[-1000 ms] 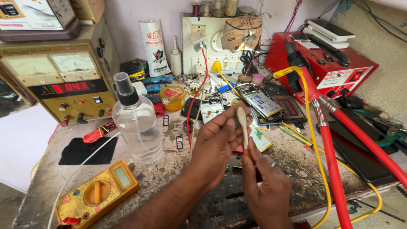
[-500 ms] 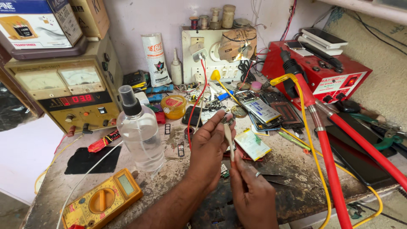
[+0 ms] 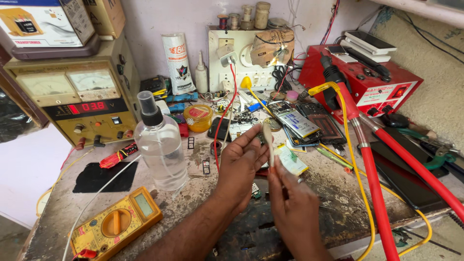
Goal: The person uses a hot air gun to heat a small circuit board and a disassembled smartphone, then wipes the phone's back cover with a toothbrush. They handle a battery and use tweezers and a soldering iron on the circuit board components.
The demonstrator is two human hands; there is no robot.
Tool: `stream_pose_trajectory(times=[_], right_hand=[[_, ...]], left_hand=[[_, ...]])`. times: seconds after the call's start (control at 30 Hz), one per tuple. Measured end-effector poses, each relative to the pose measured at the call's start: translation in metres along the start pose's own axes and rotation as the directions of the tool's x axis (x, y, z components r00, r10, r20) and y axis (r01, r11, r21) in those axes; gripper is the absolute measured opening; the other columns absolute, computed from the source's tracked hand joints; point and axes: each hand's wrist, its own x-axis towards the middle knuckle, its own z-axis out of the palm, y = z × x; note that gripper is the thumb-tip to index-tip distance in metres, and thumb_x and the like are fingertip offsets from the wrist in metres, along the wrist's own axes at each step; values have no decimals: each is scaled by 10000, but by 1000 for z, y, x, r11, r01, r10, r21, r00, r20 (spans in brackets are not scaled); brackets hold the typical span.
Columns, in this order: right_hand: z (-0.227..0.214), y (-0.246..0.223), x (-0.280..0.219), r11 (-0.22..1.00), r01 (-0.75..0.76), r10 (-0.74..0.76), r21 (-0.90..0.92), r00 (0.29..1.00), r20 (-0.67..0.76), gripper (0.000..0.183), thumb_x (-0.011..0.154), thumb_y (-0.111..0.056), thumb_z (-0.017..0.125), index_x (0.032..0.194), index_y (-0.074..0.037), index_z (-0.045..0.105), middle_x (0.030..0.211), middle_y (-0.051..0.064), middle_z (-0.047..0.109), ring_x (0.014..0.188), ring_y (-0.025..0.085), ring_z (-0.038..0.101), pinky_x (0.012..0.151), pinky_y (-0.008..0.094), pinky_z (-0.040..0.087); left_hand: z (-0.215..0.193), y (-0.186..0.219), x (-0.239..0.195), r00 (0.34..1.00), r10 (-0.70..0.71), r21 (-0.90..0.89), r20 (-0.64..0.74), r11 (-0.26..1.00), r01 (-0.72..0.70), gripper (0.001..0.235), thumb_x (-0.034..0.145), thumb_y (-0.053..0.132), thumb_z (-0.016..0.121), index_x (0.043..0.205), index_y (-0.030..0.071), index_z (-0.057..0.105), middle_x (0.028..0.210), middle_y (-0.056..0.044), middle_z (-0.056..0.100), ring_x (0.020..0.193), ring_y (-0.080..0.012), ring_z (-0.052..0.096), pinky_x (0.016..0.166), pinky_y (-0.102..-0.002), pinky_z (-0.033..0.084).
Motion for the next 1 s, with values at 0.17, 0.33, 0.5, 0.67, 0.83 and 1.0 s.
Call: stream_pose_trajectory(times=[0.17, 0.33, 0.5, 0.67, 0.83, 1.0], right_hand=[[5, -2, -2, 991, 127, -126, 30, 992, -23, 332, 943, -146, 668, 1256, -39, 699, 877, 198, 740, 708, 268, 736, 614, 379, 554], [2, -2, 1, 992, 95, -92, 87, 995, -39, 323, 955, -136, 662, 1254, -18, 692, 885, 187, 750, 702, 234, 761, 611, 363, 568], [-4, -1, -1, 997, -27, 30, -66, 998, 49, 334, 949, -219, 666, 1243, -75, 734, 786, 199, 738, 592, 249, 719, 569, 356, 537], [-18, 44, 35, 935, -214, 221, -282, 975, -6, 419, 978, -334, 629, 1361, -172, 682, 786, 207, 718, 715, 362, 692, 664, 462, 525], [-45, 79, 54, 817, -14, 97, -576, 989, 114, 356, 963, -396, 649, 1273, -236, 719, 982, 206, 737, 877, 394, 683, 765, 505, 538], [-51, 90, 54, 765, -20, 230, -644, 942, 245, 410, 912, -386, 659, 1314, -315, 702, 1029, 170, 742, 940, 378, 678, 804, 482, 547]], left_hand=[[-4, 6, 3, 999, -4, -48, -36, 999, 2, 410, 1024, 83, 478, 1414, -29, 535, 1295, -145, 672, 1171, -198, 674, 1015, -338, 562], [-4, 1, 2, 999, 25, 46, 27, 999, -26, 424, 1018, 53, 555, 1432, -37, 537, 1268, -164, 675, 1118, -198, 650, 979, -324, 553], [-4, 1, 2, 997, 35, 5, 64, 999, -35, 422, 997, 30, 539, 1411, -46, 543, 1243, -158, 691, 1132, -175, 698, 975, -294, 595], [2, 1, -2, 995, -44, 269, 85, 963, 19, 388, 994, 12, 545, 1377, -31, 588, 1218, -139, 704, 1106, -161, 698, 947, -268, 595], [-4, 13, -2, 998, -41, 331, 37, 943, 26, 308, 1010, 22, 477, 1295, -16, 587, 1164, -122, 675, 1043, -173, 720, 887, -283, 611], [1, 12, -4, 996, -58, 320, 67, 947, 34, 250, 1011, 51, 519, 1249, 8, 581, 1122, -129, 668, 970, -178, 720, 810, -290, 603]])
